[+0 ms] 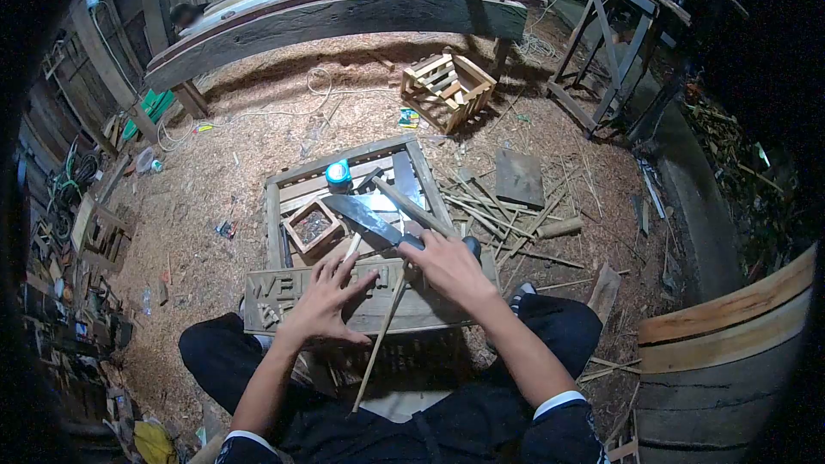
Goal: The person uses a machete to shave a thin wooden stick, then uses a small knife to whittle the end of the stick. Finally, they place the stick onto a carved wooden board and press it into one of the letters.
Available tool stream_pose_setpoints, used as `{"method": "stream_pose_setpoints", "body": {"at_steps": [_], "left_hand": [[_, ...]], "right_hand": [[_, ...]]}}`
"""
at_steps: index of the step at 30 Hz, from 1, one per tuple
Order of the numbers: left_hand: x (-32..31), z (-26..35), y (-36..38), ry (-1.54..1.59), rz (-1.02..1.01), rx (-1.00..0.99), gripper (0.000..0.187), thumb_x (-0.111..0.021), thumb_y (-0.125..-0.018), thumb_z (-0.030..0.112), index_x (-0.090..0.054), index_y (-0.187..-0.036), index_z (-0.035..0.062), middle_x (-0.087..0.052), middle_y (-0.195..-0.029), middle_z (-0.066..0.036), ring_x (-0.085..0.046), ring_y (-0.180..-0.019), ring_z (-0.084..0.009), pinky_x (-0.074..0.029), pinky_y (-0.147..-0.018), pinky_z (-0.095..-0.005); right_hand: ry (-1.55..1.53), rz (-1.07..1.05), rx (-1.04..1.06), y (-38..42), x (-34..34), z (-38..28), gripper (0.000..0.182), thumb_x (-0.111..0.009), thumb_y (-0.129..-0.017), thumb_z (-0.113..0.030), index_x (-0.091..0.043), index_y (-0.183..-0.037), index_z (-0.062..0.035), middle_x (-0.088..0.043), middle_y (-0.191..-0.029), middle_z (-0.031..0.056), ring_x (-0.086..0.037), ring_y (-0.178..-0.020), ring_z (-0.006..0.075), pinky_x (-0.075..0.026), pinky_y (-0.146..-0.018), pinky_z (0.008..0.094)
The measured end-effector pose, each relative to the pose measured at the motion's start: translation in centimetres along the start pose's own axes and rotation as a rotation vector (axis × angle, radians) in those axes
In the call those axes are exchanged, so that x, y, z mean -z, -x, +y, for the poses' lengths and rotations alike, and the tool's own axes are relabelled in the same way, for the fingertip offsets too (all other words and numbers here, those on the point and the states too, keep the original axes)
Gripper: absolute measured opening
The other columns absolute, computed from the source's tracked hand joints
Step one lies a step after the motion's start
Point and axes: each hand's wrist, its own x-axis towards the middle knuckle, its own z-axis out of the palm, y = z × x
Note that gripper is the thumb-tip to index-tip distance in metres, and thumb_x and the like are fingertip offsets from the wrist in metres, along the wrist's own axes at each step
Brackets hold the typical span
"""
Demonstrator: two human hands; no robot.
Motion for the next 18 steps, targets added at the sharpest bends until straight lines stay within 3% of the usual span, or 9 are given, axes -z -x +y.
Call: {"method": "stream_pose_setpoints", "body": {"at_steps": [3,6,9,18], "left_hand": [[-0.5,-0.6,0.0,0.013,-0.056,0.005,0.121,-0.084,-0.054,0.074,-0.042,-0.159,0.0327,-0.039,-0.155,-0.025,-0.039,-0.138,-0.0469,-0.025,-0.116,-0.0612],[-0.4,-0.4,0.4,-0.018,-0.012,-0.01,0.12,-0.084,-0.053,0.073,-0.043,-0.158,0.0331,-0.042,-0.152,-0.024,-0.04,-0.137,-0.0469,-0.025,-0.114,-0.0617],[0.3,0.0,0.9,-0.041,-0.013,0.003,0.119,-0.084,-0.052,0.073,-0.045,-0.157,0.0333,-0.042,-0.152,-0.024,-0.041,-0.137,-0.0464,-0.025,-0.114,-0.0622],[3.0,0.5,2.7,-0.03,0.086,0.046,0.117,-0.085,-0.05,0.073,-0.053,-0.153,0.027,-0.043,-0.153,-0.02,-0.04,-0.137,-0.0412,-0.024,-0.114,-0.0585]], "right_hand": [[-0.133,-0.024,-0.069,0.1,0.7,-0.5,0.031,-0.062,-0.09,-0.006,-0.063,-0.12,-0.0178,-0.063,-0.108,0.0123,-0.067,-0.097,0.0358,-0.055,-0.081,0.0449],[-0.173,0.188,-0.077,1.0,1.1,-0.8,0.026,-0.066,-0.091,-0.007,-0.064,-0.116,-0.0163,-0.067,-0.11,0.0092,-0.069,-0.093,0.0344,-0.054,-0.077,0.0437],[-0.226,0.192,-0.122,1.6,1.4,-0.6,0.027,-0.065,-0.091,-0.008,-0.065,-0.117,-0.0147,-0.068,-0.11,0.0118,-0.07,-0.094,0.0346,-0.055,-0.076,0.0448],[-0.216,0.362,-0.141,2.3,3.5,-1.1,0.021,-0.066,-0.093,-0.01,-0.065,-0.113,-0.0148,-0.067,-0.108,0.0086,-0.07,-0.09,0.0317,-0.054,-0.073,0.0441]]}}
